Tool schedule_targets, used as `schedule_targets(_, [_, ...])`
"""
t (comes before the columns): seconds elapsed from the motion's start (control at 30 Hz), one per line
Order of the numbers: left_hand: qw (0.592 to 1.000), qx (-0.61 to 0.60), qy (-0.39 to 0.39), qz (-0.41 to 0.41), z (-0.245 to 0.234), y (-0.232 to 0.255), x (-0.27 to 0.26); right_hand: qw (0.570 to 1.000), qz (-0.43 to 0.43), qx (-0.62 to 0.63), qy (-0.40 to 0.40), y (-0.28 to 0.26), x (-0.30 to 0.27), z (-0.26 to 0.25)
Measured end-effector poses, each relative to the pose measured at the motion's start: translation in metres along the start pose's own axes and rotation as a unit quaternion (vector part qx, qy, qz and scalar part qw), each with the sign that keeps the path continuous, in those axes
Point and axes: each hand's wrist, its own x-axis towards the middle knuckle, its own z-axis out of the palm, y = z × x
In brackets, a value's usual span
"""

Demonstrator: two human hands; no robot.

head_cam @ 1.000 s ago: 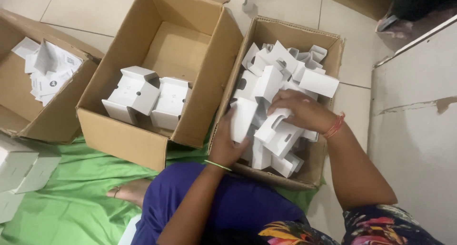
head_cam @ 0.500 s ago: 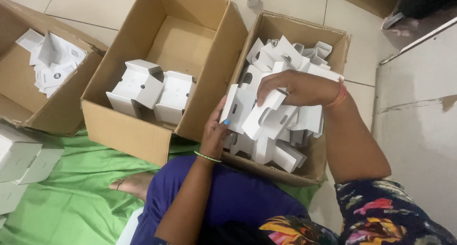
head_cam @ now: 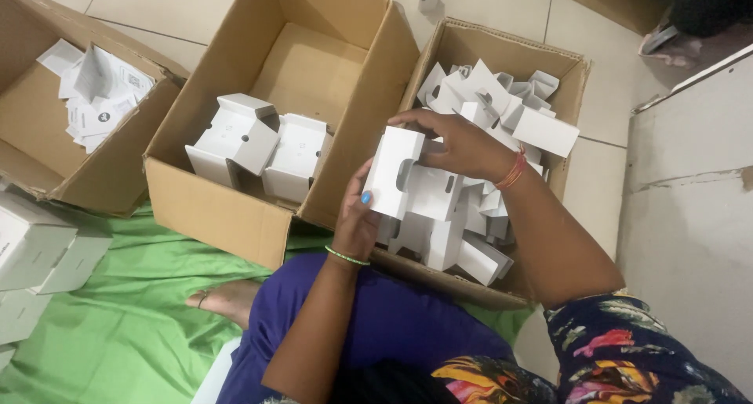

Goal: The person organizes, assembles, and packages small white product boxes into larger cardboard containers while sitting on the floor.

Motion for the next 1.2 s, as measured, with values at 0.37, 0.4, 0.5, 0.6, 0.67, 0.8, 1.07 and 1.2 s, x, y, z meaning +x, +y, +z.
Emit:
schedule_targets(0.37, [0.999, -0.014, -0.024, -0.018, -0.015, -0.006, -0.002, 0.997, -0.057, -0.017, 0.047, 0.029, 0.003, 0.016])
schedule_targets(0.4, [0.999, -0.045, -0.014, -0.027, -0.018, -0.008, -0.002, 0.995, -0.077, -0.023, 0.054, 0.033, 0.003, 0.019])
schedule_targets(0.5, [0.997, -0.064, 0.010, -0.040, -0.019, -0.008, 0.000, 0.996, -0.083, 0.002, 0.041, 0.036, 0.003, 0.021])
schedule_targets(0.6, [0.997, -0.075, -0.001, -0.034, -0.025, -0.013, 0.001, 0.995, -0.082, 0.047, 0.031, 0.033, 0.001, 0.024])
schedule_targets(0.67, [0.994, -0.098, -0.003, -0.048, -0.021, -0.011, 0.001, 0.995, -0.082, 0.048, 0.028, 0.035, 0.001, 0.025])
schedule_targets(0.8, [0.996, -0.065, 0.007, -0.060, -0.027, -0.016, 0.003, 0.997, -0.075, 0.021, 0.011, 0.033, 0.004, 0.030])
schedule_targets(1.07, [0.995, -0.067, 0.065, -0.026, -0.041, -0.035, 0.001, 0.997, -0.039, -0.023, 0.056, 0.027, 0.004, 0.038])
schedule_targets(1.2, [0.994, -0.082, 0.070, 0.025, -0.057, -0.055, -0.004, 0.994, -0.015, 0.041, 0.105, 0.031, 0.001, 0.039])
